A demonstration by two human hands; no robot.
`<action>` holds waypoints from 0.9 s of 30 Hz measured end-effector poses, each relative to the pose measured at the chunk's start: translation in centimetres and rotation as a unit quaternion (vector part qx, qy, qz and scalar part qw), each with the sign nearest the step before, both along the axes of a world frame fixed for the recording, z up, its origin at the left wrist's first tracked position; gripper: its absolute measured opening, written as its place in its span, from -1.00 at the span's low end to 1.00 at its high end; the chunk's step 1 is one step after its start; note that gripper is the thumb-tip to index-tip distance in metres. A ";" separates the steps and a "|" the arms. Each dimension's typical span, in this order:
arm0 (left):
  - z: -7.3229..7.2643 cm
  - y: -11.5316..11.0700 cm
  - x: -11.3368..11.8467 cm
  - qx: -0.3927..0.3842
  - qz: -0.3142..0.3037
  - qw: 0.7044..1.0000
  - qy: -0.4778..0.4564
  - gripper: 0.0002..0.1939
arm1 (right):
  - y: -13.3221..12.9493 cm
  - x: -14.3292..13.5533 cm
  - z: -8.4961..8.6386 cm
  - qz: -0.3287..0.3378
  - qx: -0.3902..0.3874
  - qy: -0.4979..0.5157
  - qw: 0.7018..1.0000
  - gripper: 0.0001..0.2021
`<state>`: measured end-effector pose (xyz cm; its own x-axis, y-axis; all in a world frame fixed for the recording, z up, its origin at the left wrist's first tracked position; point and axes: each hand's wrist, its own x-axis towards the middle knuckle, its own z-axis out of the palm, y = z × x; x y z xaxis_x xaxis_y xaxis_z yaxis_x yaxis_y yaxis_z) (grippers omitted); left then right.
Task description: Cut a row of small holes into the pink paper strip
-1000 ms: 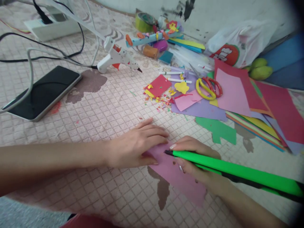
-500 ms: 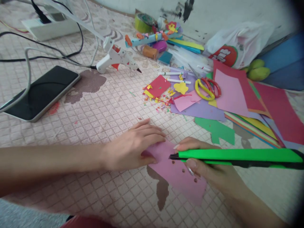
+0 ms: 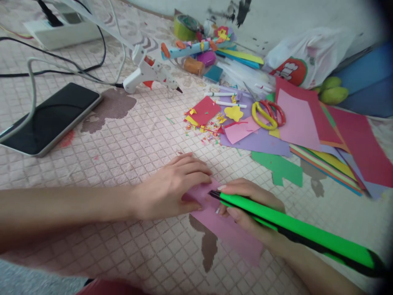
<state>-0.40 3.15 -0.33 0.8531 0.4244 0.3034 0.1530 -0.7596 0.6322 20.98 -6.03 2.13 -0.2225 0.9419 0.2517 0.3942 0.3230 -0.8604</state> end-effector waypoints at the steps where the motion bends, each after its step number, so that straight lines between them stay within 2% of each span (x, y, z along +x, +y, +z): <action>1: 0.0 0.0 0.0 -0.001 0.000 1.000 0.001 -0.59 | 0.0 -0.1 0.1 -0.002 -0.002 0.002 1.000 -0.74; 6: 0.1 0.0 0.0 -0.008 0.004 1.000 0.005 -0.60 | -0.3 -0.6 0.0 -0.024 0.002 0.009 1.000 -0.79; 10: 0.1 0.0 0.0 -0.018 -0.001 1.000 0.008 -0.61 | -0.5 -0.3 -0.9 -0.051 -0.065 0.041 0.996 -0.84; 16: 0.3 -0.1 0.1 -0.017 0.000 1.000 0.014 -0.64 | -0.4 0.6 -1.6 -0.022 -0.138 0.082 0.987 -0.85; 22: 0.6 -0.3 -0.2 0.025 0.004 0.999 0.034 -0.64 | -0.2 0.8 -0.6 -0.067 -0.100 0.095 0.988 -0.86; 27: 0.7 -0.4 -1.0 0.079 0.016 0.996 0.046 -0.63 | -0.2 0.2 0.6 -0.074 -0.066 0.034 0.994 -0.81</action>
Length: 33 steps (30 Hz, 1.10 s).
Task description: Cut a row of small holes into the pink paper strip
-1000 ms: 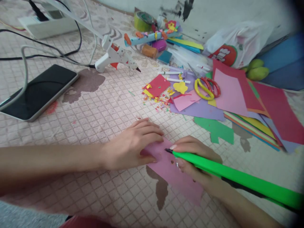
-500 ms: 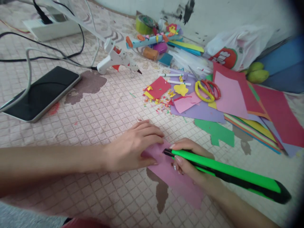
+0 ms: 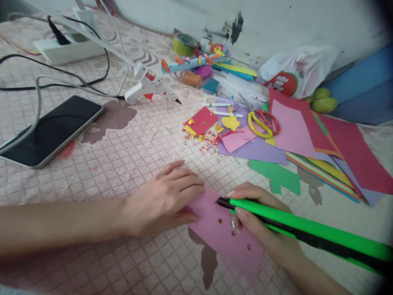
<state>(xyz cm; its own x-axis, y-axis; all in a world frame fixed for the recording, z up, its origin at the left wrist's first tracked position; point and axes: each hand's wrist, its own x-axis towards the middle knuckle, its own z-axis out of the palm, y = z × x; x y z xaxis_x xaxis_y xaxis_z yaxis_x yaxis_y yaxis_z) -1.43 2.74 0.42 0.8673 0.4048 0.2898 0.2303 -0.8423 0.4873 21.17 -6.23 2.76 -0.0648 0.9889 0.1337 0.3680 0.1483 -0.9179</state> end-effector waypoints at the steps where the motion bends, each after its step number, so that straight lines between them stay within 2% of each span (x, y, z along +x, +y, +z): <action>1: 0.0 0.0 -0.2 0.007 0.003 1.000 0.000 -0.63 | 0.0 -0.2 0.2 -0.002 0.009 -0.015 1.000 -0.81; 5: -0.2 0.0 -0.6 -0.010 0.006 1.000 -0.016 -0.62 | -0.4 -1.2 0.4 0.000 0.038 -0.053 0.998 -0.80; 10: 0.1 0.0 -0.7 -0.018 -0.012 0.996 -0.087 -0.85 | -0.7 -1.7 0.1 0.006 0.062 -0.088 0.994 -0.77; 12: 0.4 -0.2 -0.6 0.007 -0.073 0.991 -0.111 -0.82 | -0.7 -1.8 -0.2 0.006 0.063 -0.091 0.994 -0.77; 16: 0.4 -1.2 -0.4 0.076 -0.237 0.963 -0.103 -0.75 | -0.3 -1.8 -0.5 -0.003 0.055 -0.068 0.996 -0.79; 18: 0.0 -1.7 -0.3 0.094 -0.271 0.954 -0.081 -0.73 | -0.1 -1.6 -0.5 -0.002 0.044 -0.060 0.997 -0.80; 21: -0.5 -2.3 -0.2 0.102 -0.281 0.954 -0.034 -0.61 | 0.0 -1.5 -0.1 -0.005 0.044 -0.075 0.996 -0.80; 25: -0.5 -2.9 -0.4 0.106 -0.254 0.961 -0.013 -0.60 | -0.4 -1.6 0.3 -0.007 0.065 -0.102 0.993 -0.75; 33: -0.4 -3.5 -0.5 0.112 -0.238 0.965 -0.016 -0.55 | -0.9 -1.8 -0.8 0.015 0.068 -0.106 0.992 -0.74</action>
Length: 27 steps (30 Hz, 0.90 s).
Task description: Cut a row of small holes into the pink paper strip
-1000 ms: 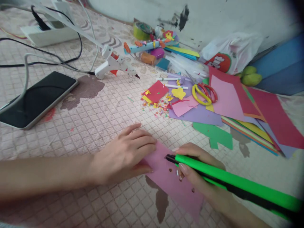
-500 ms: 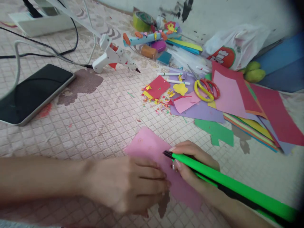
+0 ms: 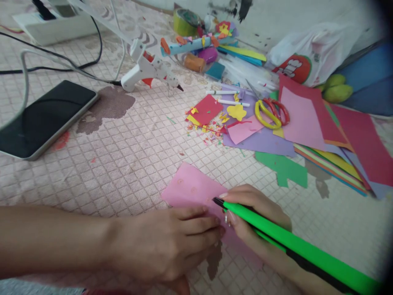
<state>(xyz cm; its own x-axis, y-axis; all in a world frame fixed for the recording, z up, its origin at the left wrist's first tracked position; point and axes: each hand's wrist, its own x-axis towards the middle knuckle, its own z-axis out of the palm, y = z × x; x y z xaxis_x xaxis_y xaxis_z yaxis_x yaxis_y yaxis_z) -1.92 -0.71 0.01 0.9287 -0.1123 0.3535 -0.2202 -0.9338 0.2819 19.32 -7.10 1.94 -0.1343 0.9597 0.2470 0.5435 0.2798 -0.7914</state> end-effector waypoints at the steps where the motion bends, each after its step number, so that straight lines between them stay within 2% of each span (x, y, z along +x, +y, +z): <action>1: -0.1 0.0 0.0 0.004 -0.002 1.000 0.004 -0.56 | 0.0 0.0 0.0 0.001 0.003 -0.003 1.000 -0.74; 12: 0.2 0.2 0.1 0.004 -0.019 1.000 0.013 -0.52 | -0.4 0.2 -1.1 -0.003 -0.008 -0.010 1.000 -0.67; 16: 0.0 0.2 0.0 0.010 -0.017 1.000 0.007 -0.48 | -0.3 0.1 -1.0 -0.004 -0.005 -0.006 1.000 -0.67; 22: -0.1 0.3 0.1 0.044 -0.028 0.999 0.015 -0.46 | -0.1 0.1 -1.0 0.011 0.048 -0.004 0.999 -0.72; 27: 0.1 0.4 0.1 0.046 -0.027 0.998 0.014 -0.47 | 0.0 0.0 -1.0 0.006 0.050 -0.012 0.999 -0.74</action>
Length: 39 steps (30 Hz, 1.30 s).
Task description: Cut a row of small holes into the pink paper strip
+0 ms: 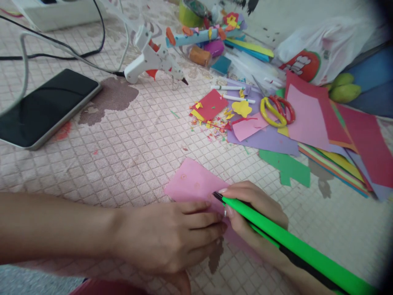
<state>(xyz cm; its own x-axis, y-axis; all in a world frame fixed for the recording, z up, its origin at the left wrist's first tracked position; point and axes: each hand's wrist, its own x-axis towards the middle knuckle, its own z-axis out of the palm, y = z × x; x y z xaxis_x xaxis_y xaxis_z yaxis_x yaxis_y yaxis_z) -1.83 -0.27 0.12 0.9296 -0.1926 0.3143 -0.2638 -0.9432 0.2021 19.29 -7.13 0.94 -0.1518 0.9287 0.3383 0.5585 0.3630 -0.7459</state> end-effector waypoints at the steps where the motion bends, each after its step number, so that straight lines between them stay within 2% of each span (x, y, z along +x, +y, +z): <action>1: 0.0 0.0 0.0 0.001 -0.001 1.000 0.001 -0.47 | 0.0 0.0 0.1 0.000 -0.001 -0.002 1.000 -0.74; 13: -0.1 -0.1 -0.1 0.010 0.003 1.000 -0.003 -0.46 | 0.3 -0.4 0.6 0.008 -0.002 -0.031 1.000 -0.78; 20: -0.2 -0.5 -0.1 0.028 0.020 0.999 -0.003 -0.45 | -0.2 0.0 1.4 -0.042 -0.029 0.019 0.999 -0.78; 31: 0.0 -1.1 0.1 0.031 0.042 0.999 -0.001 -0.43 | 0.1 -0.7 0.6 -0.019 0.026 -0.004 0.999 -0.77; 39: -0.1 -1.1 0.1 0.013 0.044 0.999 -0.020 -0.44 | 0.2 -0.5 0.7 -0.010 0.020 -0.012 1.000 -0.77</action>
<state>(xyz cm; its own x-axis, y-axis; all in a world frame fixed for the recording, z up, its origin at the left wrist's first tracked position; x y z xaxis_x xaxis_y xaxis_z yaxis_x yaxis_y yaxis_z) -1.74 -1.38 0.00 0.9303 -0.1196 0.3468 -0.1869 -0.9680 0.1675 18.75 -6.94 1.67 -0.1424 0.9174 0.3717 0.5840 0.3810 -0.7168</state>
